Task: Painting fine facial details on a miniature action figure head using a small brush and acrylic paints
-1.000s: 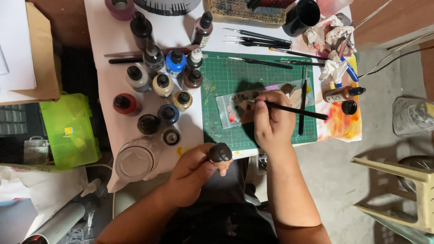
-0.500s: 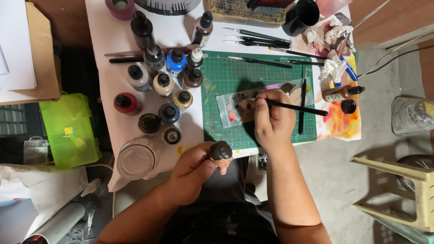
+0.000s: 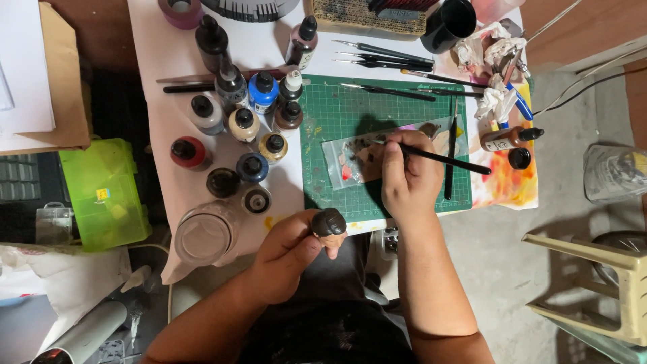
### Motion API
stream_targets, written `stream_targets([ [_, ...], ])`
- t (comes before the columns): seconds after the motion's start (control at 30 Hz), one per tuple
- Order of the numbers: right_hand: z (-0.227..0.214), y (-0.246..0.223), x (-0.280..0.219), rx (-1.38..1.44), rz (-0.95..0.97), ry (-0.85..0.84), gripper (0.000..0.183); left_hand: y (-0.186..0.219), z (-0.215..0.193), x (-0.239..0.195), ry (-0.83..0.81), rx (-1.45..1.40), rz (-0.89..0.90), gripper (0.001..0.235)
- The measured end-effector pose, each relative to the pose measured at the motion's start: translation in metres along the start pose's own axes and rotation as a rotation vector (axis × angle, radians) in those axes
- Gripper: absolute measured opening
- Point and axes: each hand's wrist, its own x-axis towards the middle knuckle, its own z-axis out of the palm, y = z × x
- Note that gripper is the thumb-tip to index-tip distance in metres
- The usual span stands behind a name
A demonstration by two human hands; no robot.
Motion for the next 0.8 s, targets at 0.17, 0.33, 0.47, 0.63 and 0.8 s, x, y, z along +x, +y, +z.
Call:
stream_targets([
  [0.17,0.0,-0.002,-0.001,-0.017,0.04,0.001,0.015,0.001,0.0,0.001,-0.004,-0.011,-0.035,0.034],
  [0.33,0.0,0.0,-0.001,-0.01,0.015,0.017,0.015,0.0,0.0,0.001,-0.009,0.0,0.005,0.033],
  [0.47,0.0,0.001,-0.001,-0.028,0.01,0.015,0.015,-0.006,-0.001,-0.003,0.005,-0.009,-0.014,0.029],
  [0.63,-0.005,0.011,0.003,0.198,-0.119,0.109,0.009,-0.022,0.001,-0.001,0.078,-0.14,0.114,0.027],
  [0.8,-0.022,-0.004,-0.016,0.836,0.025,0.34,0.017,-0.045,0.004,-0.009,0.084,-0.385,0.092,0.019],
])
